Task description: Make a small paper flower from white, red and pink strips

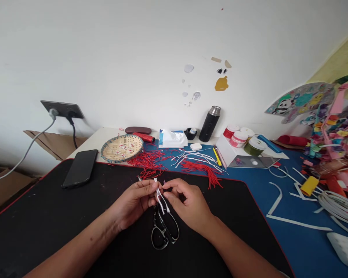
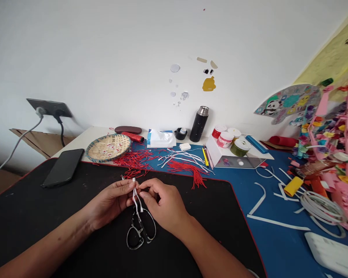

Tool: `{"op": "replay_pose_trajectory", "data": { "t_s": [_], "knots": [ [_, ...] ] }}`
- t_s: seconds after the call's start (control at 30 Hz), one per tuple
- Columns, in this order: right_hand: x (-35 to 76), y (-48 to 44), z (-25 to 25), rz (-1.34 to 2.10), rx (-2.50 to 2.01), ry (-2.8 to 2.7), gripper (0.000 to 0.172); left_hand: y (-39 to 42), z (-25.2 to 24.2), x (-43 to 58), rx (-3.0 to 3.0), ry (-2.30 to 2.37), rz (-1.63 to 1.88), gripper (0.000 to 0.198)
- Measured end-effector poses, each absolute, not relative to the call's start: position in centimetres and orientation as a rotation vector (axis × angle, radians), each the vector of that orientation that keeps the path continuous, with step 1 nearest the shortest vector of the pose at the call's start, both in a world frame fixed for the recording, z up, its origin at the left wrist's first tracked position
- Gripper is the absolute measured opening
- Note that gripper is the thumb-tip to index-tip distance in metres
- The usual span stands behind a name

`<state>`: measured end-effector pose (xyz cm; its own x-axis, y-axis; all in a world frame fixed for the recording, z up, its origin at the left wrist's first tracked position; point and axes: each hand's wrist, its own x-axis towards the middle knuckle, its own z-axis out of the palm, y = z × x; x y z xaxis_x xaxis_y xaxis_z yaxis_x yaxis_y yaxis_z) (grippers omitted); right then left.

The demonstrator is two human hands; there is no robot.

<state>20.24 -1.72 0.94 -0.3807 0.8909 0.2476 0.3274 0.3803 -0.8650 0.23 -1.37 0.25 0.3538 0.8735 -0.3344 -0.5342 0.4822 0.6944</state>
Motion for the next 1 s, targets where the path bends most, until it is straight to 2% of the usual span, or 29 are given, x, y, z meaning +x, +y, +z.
{"op": "replay_pose_trajectory", "data": {
  "t_s": [0.47, 0.67, 1.0],
  "knots": [
    [20.32, -1.83, 1.22, 0.812, -1.040, -2.046, 0.016, -1.26, 0.45, 0.27, 0.546, 0.766, 0.959, 0.027],
    [20.25, -1.88, 1.14, 0.817, -1.028, -2.052, 0.017, -1.11, 0.44, 0.17, 0.508, 0.786, 0.963, 0.019],
    [20.18, -1.93, 1.88, 0.841, -0.995, -2.051, 0.015, -1.31, 0.62, 0.36, 0.545, 0.766, 0.937, 0.026]
  ]
}}
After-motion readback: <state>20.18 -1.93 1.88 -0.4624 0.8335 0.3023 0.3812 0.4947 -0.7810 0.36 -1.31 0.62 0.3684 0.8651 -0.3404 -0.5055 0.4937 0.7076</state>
